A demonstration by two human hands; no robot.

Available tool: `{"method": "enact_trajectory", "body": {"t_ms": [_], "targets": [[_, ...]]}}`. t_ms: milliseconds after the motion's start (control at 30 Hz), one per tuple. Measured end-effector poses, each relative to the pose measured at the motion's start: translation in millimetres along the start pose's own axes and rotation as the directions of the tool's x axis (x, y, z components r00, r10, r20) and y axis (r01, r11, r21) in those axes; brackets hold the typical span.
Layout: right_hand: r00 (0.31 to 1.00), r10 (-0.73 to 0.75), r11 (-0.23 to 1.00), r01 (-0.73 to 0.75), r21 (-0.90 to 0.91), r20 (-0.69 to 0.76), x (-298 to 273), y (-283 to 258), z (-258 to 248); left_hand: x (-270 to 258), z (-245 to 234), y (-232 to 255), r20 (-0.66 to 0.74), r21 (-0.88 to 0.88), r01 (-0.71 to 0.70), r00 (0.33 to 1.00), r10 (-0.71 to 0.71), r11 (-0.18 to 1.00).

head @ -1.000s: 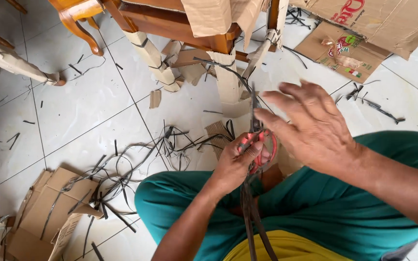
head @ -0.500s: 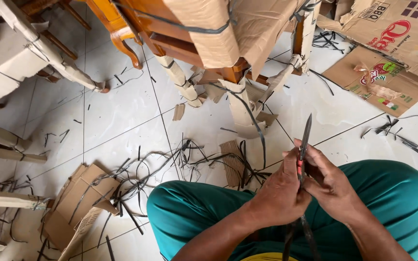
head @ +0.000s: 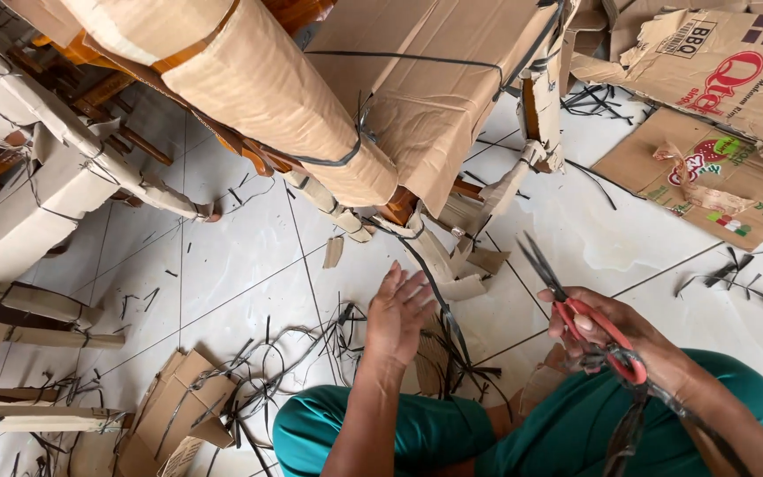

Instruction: Wrapping wooden chairs with protective cardboard and securing them with plastic ties for transport.

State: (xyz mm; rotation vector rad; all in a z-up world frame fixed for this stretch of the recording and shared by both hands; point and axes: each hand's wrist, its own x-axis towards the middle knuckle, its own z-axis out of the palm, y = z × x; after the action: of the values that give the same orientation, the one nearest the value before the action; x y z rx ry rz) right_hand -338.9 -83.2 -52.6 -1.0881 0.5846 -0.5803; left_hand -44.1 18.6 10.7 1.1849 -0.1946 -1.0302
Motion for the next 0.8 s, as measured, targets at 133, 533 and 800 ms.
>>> {"method": "enact_trajectory", "body": {"t_ms": [133, 533, 800], "targets": [[0.937, 0.346, 0.888, -0.311, -0.339, 0.046, 43, -46, 13, 42, 5, -24, 0.177, -0.302, 0.192, 0.974, -0.144, 0.934], [0.828, 0.49, 0.814, -0.323, -0.483, 0.273, 168, -47, 90, 25, -10, -21, -0.149, -0.036, -0.106, 0.984, 0.1, 0.994], [0.876, 0.385, 0.808, -0.167, -0.565, 0.292, 160, 5, 64, 4, -44, -49, -0.091, 0.179, -0.064, 0.993, 0.081, 0.982]]}}
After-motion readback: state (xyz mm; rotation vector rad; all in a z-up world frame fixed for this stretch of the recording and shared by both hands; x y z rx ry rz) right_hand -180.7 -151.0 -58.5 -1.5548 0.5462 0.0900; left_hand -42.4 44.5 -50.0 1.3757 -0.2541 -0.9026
